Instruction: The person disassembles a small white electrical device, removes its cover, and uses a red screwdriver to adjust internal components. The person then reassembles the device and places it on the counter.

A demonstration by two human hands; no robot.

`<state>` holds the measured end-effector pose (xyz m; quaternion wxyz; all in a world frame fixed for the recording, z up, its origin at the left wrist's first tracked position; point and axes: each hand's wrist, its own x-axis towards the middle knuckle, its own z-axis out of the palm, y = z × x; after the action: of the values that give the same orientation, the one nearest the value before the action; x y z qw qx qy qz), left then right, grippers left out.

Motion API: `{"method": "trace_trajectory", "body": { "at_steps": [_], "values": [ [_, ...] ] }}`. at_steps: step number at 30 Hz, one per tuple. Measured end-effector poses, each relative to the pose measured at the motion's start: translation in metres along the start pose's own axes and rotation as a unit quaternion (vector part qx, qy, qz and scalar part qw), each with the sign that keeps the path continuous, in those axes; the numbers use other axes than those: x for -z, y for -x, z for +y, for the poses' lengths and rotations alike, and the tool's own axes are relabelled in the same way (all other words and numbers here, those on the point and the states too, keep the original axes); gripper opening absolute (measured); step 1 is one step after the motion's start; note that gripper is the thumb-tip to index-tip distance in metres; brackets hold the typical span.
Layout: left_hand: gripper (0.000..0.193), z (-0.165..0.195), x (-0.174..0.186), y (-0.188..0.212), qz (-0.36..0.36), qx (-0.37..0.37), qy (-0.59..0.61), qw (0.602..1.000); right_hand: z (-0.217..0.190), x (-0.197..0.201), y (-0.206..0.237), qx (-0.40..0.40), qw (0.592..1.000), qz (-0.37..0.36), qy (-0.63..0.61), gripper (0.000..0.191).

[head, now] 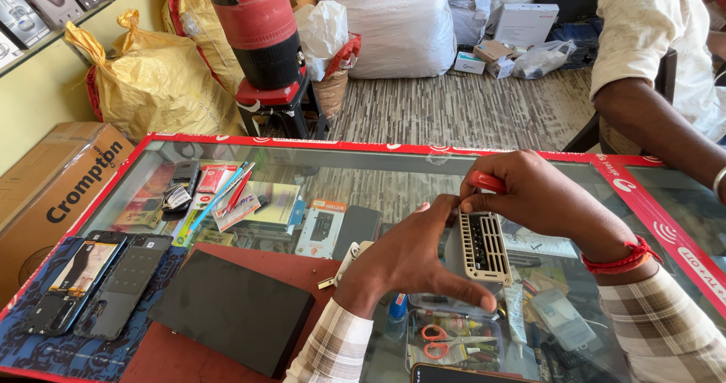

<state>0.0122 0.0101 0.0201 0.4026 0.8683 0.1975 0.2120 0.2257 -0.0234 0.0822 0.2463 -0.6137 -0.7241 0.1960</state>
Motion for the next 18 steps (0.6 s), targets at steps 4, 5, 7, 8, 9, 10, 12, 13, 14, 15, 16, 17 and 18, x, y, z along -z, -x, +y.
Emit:
{"method": "trace_trajectory", "body": {
  "at_steps": [4, 5, 7, 8, 9, 10, 12, 13, 14, 15, 16, 17, 18],
  "values": [
    [0.131, 0.0, -0.003, -0.002, -0.004, 0.036, -0.015, 0.999, 0.006, 0.001, -0.001, 0.008, 1.0, -0.007, -0.025, 0.019],
    [0.132, -0.001, -0.003, -0.002, 0.0, 0.032, -0.021, 0.999, 0.008, 0.001, 0.0, 0.008, 0.999, -0.009, -0.031, 0.019],
    [0.133, -0.002, -0.004, -0.002, 0.006, 0.024, -0.028, 0.999, 0.01, 0.004, 0.0, 0.038, 0.997, -0.016, -0.061, 0.018],
    [0.132, -0.002, -0.005, -0.002, 0.009, 0.02, -0.029, 0.999, 0.01, 0.004, 0.0, 0.053, 0.995, -0.021, -0.076, 0.018],
    [0.132, -0.002, -0.005, -0.003, 0.013, 0.016, -0.03, 0.999, 0.01, 0.004, 0.0, 0.047, 0.996, -0.018, -0.067, 0.018],
    [0.129, -0.002, -0.005, -0.002, 0.011, 0.025, -0.037, 0.999, 0.009, 0.003, 0.001, 0.042, 0.997, -0.015, -0.059, 0.018],
    [0.122, -0.002, -0.005, -0.003, 0.007, 0.043, -0.051, 0.998, 0.006, 0.001, 0.0, 0.034, 0.999, -0.003, -0.033, 0.019],
    [0.122, -0.001, -0.005, -0.003, 0.012, 0.033, -0.051, 0.998, 0.003, -0.001, 0.0, 0.032, 0.999, 0.006, -0.015, 0.019],
    [0.121, -0.001, -0.005, -0.004, 0.016, 0.023, -0.051, 0.998, 0.001, -0.002, 0.0, 0.029, 0.999, 0.016, 0.003, 0.02],
    [0.121, 0.0, -0.005, -0.004, 0.02, 0.013, -0.052, 0.998, -0.001, -0.001, 0.0, 0.008, 1.0, 0.011, 0.017, 0.022],
    [0.121, 0.001, -0.004, -0.004, 0.019, 0.019, -0.047, 0.999, -0.003, 0.0, 0.0, -0.014, 0.999, 0.005, 0.029, 0.024],
    [0.121, 0.002, -0.004, -0.003, 0.019, 0.025, -0.042, 0.999, -0.004, 0.001, 0.001, -0.036, 0.998, -0.001, 0.042, 0.025],
    [0.121, 0.003, -0.003, -0.002, 0.018, 0.031, -0.037, 0.999, -0.006, 0.002, 0.001, -0.029, 0.999, -0.002, 0.034, 0.025]
  ]
}}
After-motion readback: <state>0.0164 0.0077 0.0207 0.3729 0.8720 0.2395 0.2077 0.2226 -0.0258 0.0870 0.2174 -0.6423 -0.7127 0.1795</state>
